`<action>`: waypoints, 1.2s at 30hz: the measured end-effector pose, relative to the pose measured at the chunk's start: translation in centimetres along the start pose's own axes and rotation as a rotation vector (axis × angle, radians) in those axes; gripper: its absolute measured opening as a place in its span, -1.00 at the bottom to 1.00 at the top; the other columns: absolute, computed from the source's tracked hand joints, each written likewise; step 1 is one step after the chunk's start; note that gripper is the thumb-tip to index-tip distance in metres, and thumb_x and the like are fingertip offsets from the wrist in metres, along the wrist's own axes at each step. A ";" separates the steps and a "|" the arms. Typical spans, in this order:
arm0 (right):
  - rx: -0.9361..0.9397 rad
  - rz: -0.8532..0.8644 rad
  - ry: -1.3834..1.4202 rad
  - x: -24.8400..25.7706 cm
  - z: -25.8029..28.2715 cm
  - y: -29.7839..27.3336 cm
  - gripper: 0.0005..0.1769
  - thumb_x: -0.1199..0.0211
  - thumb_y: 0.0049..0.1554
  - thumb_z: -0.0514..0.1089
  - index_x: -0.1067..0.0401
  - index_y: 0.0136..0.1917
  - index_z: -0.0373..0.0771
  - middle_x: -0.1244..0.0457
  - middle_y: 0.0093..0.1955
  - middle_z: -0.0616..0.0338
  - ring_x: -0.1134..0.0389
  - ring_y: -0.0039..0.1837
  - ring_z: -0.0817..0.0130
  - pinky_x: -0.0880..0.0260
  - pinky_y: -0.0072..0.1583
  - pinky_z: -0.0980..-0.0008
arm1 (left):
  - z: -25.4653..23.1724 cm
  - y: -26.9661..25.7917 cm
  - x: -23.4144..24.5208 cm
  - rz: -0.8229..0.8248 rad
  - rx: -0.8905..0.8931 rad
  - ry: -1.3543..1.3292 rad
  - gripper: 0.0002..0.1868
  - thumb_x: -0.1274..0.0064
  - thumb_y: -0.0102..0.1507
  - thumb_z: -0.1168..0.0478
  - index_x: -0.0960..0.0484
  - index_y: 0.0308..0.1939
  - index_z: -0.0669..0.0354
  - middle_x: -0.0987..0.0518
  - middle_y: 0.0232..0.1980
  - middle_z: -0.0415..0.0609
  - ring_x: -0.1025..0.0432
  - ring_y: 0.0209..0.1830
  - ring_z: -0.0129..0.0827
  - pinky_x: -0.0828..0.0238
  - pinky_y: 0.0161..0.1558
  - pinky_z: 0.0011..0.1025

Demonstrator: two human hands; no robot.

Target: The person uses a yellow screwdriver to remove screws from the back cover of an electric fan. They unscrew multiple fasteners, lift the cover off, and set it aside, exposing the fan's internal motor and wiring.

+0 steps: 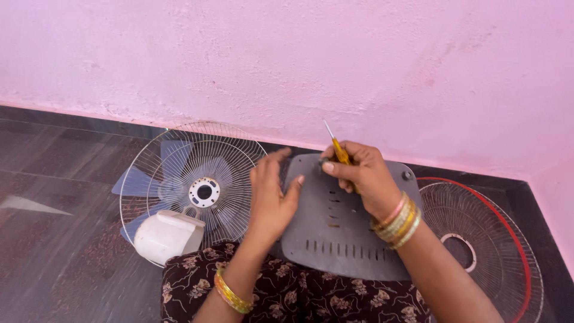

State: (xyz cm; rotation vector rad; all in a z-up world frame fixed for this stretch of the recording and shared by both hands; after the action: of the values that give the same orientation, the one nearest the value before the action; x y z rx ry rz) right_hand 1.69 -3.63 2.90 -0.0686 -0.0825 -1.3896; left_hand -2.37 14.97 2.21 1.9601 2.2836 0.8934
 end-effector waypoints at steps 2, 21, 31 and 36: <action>-0.039 0.032 -0.006 0.1 0.0 -0.2 -0.82 -0.41 0.05 -0.24 -0.58 -0.04 -0.25 -0.35 -0.30 0.34 -0.19 -0.42 0.65 -0.18 -0.37 0.63 | -0.2 -0.7 -0.4 0.001 -0.034 0.008 -0.46 -0.13 0.21 0.32 -0.44 0.29 0.22 -0.45 0.26 0.10 -0.24 0.28 -0.04 -0.19 0.29 -0.13; -0.180 0.165 -0.097 -1.5 0.4 0.1 -0.81 -0.40 0.04 -0.20 -0.59 -0.05 -0.27 -0.40 -0.31 0.29 -0.25 -0.40 0.65 -0.24 -0.36 0.62 | -1.7 -0.9 0.3 -0.060 -0.067 -0.090 -0.88 -0.10 0.27 0.38 -0.61 -0.11 0.24 -0.61 -0.15 -0.04 -0.39 -0.07 -0.22 -0.38 -0.10 -0.31; -0.063 0.147 -0.106 -2.0 0.8 -0.2 -0.66 -0.36 0.05 -0.23 -0.53 0.13 -0.21 -0.39 -0.24 0.30 -0.25 -0.39 0.65 -0.23 -0.35 0.62 | -1.2 -0.6 0.2 -0.091 -0.097 -0.122 -0.88 -0.10 0.24 0.39 -0.60 -0.14 0.25 -0.61 -0.18 -0.04 -0.37 -0.10 -0.22 -0.38 -0.10 -0.32; 0.058 0.148 -0.034 -2.4 1.1 -0.8 -0.69 -0.35 0.06 -0.33 -0.41 0.09 -0.26 -0.31 -0.15 0.38 -0.21 -0.24 0.72 -0.23 -0.26 0.63 | -0.7 -0.5 0.1 -0.091 -0.081 -0.131 -0.87 -0.10 0.25 0.40 -0.60 -0.12 0.26 -0.60 -0.19 -0.04 -0.37 -0.11 -0.23 -0.39 -0.10 -0.34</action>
State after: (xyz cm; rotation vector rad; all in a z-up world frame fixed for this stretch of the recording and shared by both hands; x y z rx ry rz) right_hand 0.45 -1.27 3.78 -0.0487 -0.1433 -1.2374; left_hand -3.07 14.71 2.59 1.8087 2.2084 0.8099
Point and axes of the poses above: each hand's wrist, its own y-axis towards the middle knuckle, its own x-axis out of the back of the hand, z = x × y, the point moved 7 cm from there along y, towards the middle knuckle
